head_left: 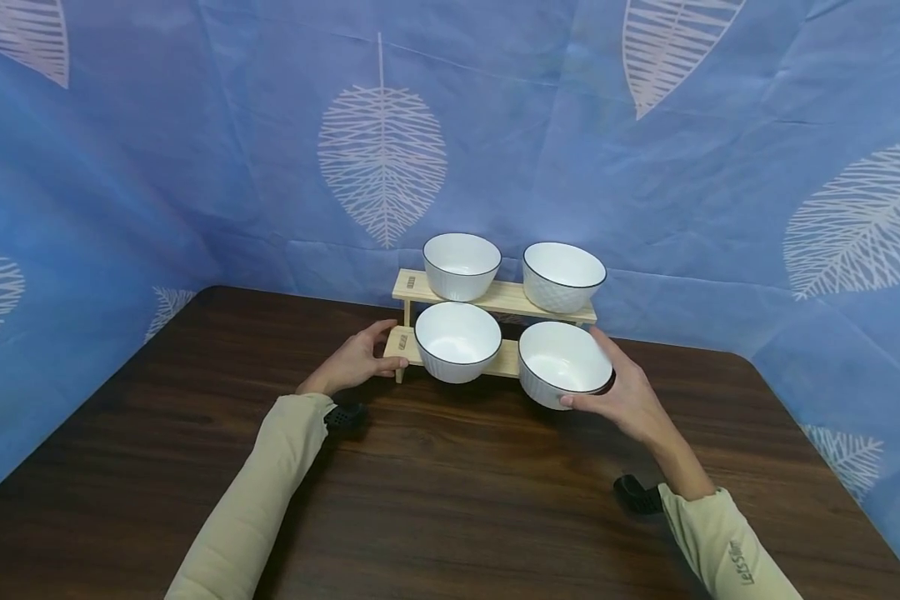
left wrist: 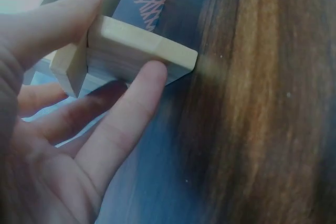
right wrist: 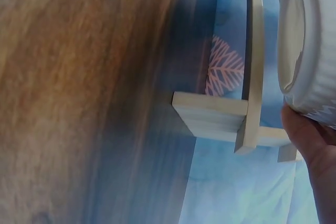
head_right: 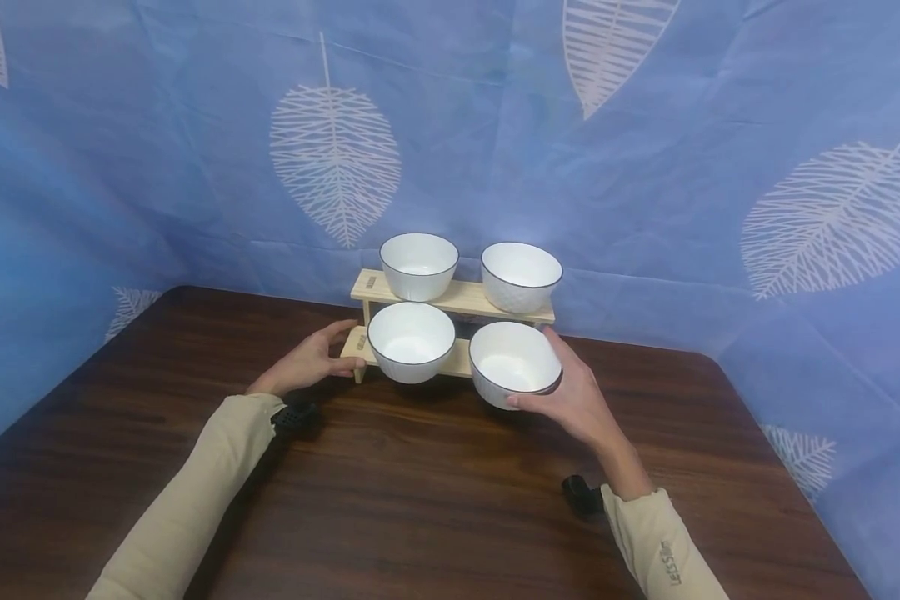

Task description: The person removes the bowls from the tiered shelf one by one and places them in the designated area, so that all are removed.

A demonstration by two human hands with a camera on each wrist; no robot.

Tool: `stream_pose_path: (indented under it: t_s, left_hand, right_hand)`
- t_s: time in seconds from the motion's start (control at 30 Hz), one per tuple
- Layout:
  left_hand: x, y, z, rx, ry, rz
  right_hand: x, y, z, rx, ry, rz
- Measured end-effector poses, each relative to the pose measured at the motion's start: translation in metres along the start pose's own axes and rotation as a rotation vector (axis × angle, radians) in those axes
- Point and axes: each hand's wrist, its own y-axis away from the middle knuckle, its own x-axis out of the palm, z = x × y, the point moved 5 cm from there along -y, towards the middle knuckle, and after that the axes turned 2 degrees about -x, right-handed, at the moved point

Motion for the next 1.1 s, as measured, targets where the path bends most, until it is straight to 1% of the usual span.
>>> stream_pose_path:
  t_s: [0.23, 0.33, 0.5, 0.6, 0.73, 0.87, 1.1]
  left_hand:
    - [-0.001, -0.001, 0.002, -0.014, 0.03, 0.001]
    - [-0.002, 0.0, 0.001, -0.014, 0.036, 0.0]
    - [-0.002, 0.0, 0.0, -0.015, 0.038, 0.01]
    - [-0.002, 0.0, -0.001, -0.013, 0.032, 0.013]
    - [-0.002, -0.001, -0.001, -0.016, 0.038, 0.016]
    - [-0.003, 0.0, 0.001, -0.036, 0.052, 0.022]
    - [-0.003, 0.0, 0.001, -0.029, 0.06, 0.037]
  right_hand:
    - [0.005, 0.002, 0.007, -0.034, 0.02, 0.026]
    - [0.006, 0.004, 0.01, -0.046, 0.007, 0.025]
    - [0.006, 0.007, 0.011, -0.041, -0.012, 0.027]
    - [0.004, 0.009, 0.013, -0.042, -0.006, 0.027]
    - [0.004, 0.012, 0.015, -0.066, -0.001, 0.031]
    - [0.007, 0.014, 0.016, -0.107, 0.01, 0.059]
    - [0.016, 0.02, 0.019, -0.141, 0.042, 0.099]
